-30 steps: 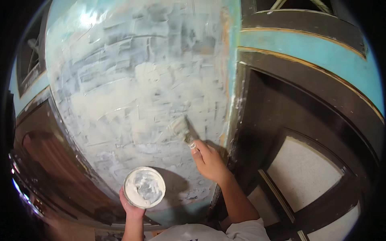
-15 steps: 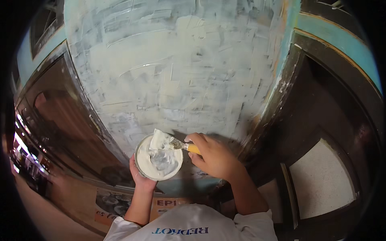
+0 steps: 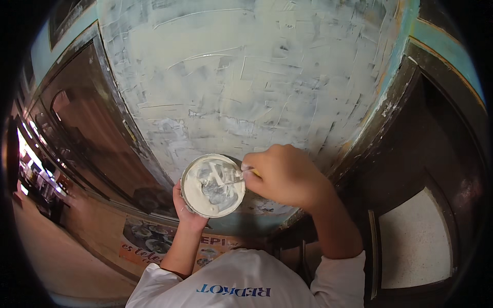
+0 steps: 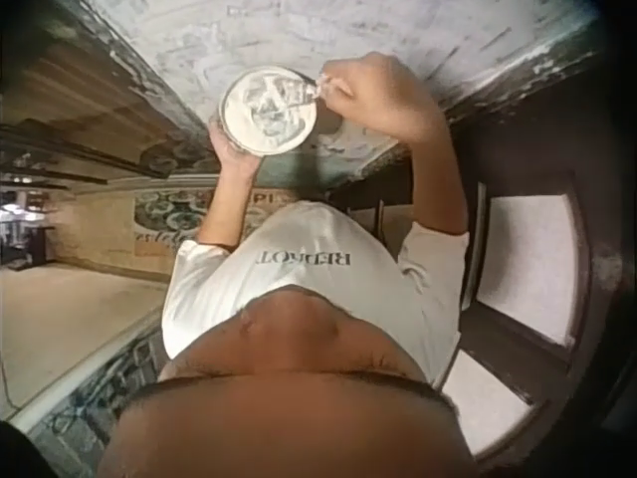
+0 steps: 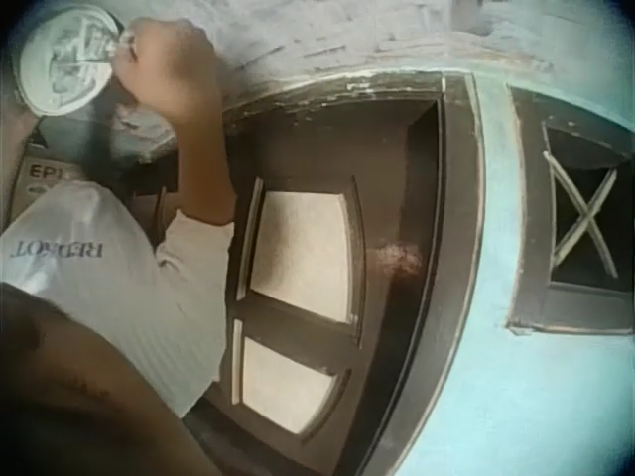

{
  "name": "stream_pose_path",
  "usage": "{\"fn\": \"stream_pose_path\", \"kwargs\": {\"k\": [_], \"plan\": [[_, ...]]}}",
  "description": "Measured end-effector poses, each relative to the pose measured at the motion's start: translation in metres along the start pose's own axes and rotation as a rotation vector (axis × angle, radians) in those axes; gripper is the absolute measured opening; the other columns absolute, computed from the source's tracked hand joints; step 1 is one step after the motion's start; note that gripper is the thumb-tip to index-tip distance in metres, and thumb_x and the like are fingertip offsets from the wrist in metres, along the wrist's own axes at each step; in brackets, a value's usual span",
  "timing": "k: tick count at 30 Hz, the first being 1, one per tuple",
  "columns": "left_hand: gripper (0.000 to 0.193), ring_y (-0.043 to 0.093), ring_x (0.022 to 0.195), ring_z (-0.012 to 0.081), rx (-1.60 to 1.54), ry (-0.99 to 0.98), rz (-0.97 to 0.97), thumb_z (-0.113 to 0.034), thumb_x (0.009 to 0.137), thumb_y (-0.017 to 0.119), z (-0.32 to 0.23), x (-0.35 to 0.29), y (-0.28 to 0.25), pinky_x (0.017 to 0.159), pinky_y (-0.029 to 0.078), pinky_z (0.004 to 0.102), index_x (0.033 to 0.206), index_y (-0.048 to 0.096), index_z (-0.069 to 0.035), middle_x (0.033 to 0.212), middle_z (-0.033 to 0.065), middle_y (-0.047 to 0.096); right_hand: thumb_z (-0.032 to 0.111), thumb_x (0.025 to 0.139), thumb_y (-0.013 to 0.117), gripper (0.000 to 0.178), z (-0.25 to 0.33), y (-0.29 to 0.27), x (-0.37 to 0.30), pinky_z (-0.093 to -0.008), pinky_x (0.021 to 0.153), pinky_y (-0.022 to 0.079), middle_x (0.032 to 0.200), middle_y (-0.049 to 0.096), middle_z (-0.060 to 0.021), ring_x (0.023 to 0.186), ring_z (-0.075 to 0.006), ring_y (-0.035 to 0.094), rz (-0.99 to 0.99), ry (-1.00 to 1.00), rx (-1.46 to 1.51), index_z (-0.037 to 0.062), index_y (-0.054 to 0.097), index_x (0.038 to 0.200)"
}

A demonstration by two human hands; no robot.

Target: Applying putty or plaster to a wall using a putty knife and fingers.

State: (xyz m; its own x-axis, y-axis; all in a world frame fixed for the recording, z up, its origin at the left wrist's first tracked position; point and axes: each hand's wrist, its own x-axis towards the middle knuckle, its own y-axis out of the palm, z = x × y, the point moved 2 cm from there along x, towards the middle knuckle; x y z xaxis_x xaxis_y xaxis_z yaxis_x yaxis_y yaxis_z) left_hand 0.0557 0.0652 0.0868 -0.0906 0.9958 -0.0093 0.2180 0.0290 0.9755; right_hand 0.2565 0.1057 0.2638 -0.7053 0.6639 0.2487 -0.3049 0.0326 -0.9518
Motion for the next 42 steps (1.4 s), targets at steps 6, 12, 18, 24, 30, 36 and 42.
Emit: {"fn": "stream_pose_path", "kwargs": {"k": [6, 12, 18, 24, 30, 36, 42], "plan": [[0.057, 0.051, 0.117, 0.0292, 0.043, 0.067, -0.107, -0.047, 0.090, 0.038, -0.010, -0.011, -0.018, 0.103, 0.039, 0.0428, 0.129, 0.052, -0.008, 0.128, 0.0099, 0.056, 0.011, 0.082, 0.058, 0.016, -0.027, 0.019, 0.002, -0.0344, 0.053, 0.044, 0.065, 0.063, -0.0117, 0.053, -0.0231, 0.059, 0.247, 0.133, 0.355, 0.0038, 0.065, 0.095], [0.057, 0.051, 0.118, 0.0287, 0.047, 0.226, -0.149, -0.047, 0.091, 0.037, -0.015, -0.012, -0.035, 0.103, 0.039, 0.0425, 0.129, 0.052, -0.008, 0.128, 0.0090, 0.055, 0.010, 0.086, 0.053, 0.016, -0.037, 0.072, -0.003, -0.0349, 0.066, 0.048, 0.083, 0.066, -0.0131, 0.072, -0.0266, 0.063, 0.276, 0.028, 0.524, 0.0056, 0.062, 0.098], [0.058, 0.052, 0.116, 0.0290, 0.063, 0.163, -0.155, -0.048, 0.090, 0.038, -0.009, -0.014, -0.035, 0.102, 0.039, 0.0430, 0.129, 0.052, -0.007, 0.126, 0.0104, 0.057, 0.011, 0.086, 0.054, 0.016, -0.032, 0.092, 0.001, -0.0381, 0.067, 0.048, 0.084, 0.065, -0.0159, 0.076, -0.0342, 0.062, 0.210, 0.080, 0.523, 0.0045, 0.061, 0.098], [0.058, 0.053, 0.115, 0.0292, 0.059, -0.006, -0.138, -0.047, 0.090, 0.038, 0.006, -0.011, -0.037, 0.102, 0.039, 0.0433, 0.129, 0.052, -0.008, 0.126, 0.0108, 0.057, 0.016, 0.085, 0.062, 0.017, -0.030, 0.101, 0.008, -0.0361, 0.071, 0.049, 0.087, 0.066, -0.0150, 0.078, -0.0323, 0.063, 0.068, 0.090, 0.575, 0.0031, 0.061, 0.097], [0.057, 0.052, 0.118, 0.0296, 0.017, -0.014, -0.014, -0.045, 0.090, 0.038, 0.000, -0.007, -0.027, 0.104, 0.038, 0.0441, 0.131, 0.051, -0.008, 0.129, 0.0109, 0.055, 0.018, 0.081, 0.071, 0.024, -0.036, 0.099, 0.000, -0.0365, 0.072, 0.049, 0.085, 0.065, -0.0151, 0.079, -0.0311, 0.062, -0.150, 0.042, 0.563, 0.0014, 0.062, 0.095], [0.055, 0.052, 0.118, 0.0290, 0.023, 0.032, -0.030, -0.044, 0.090, 0.039, -0.005, -0.004, -0.014, 0.104, 0.038, 0.0450, 0.129, 0.053, -0.008, 0.129, 0.0100, 0.056, 0.014, 0.081, 0.073, 0.029, -0.035, 0.094, -0.013, -0.0350, 0.071, 0.049, 0.091, 0.063, -0.0137, 0.078, -0.0275, 0.063, -0.312, -0.002, 0.595, 0.0035, 0.056, 0.101], [0.053, 0.052, 0.118, 0.0286, -0.007, 0.030, -0.014, -0.043, 0.090, 0.039, -0.009, 0.003, 0.004, 0.104, 0.038, 0.0445, 0.128, 0.054, -0.009, 0.128, 0.0088, 0.057, 0.013, 0.084, 0.067, 0.029, -0.024, 0.085, -0.013, -0.0374, 0.071, 0.049, 0.089, 0.062, -0.0148, 0.078, -0.0316, 0.061, -0.385, -0.050, 0.521, 0.0043, 0.052, 0.107]]}}
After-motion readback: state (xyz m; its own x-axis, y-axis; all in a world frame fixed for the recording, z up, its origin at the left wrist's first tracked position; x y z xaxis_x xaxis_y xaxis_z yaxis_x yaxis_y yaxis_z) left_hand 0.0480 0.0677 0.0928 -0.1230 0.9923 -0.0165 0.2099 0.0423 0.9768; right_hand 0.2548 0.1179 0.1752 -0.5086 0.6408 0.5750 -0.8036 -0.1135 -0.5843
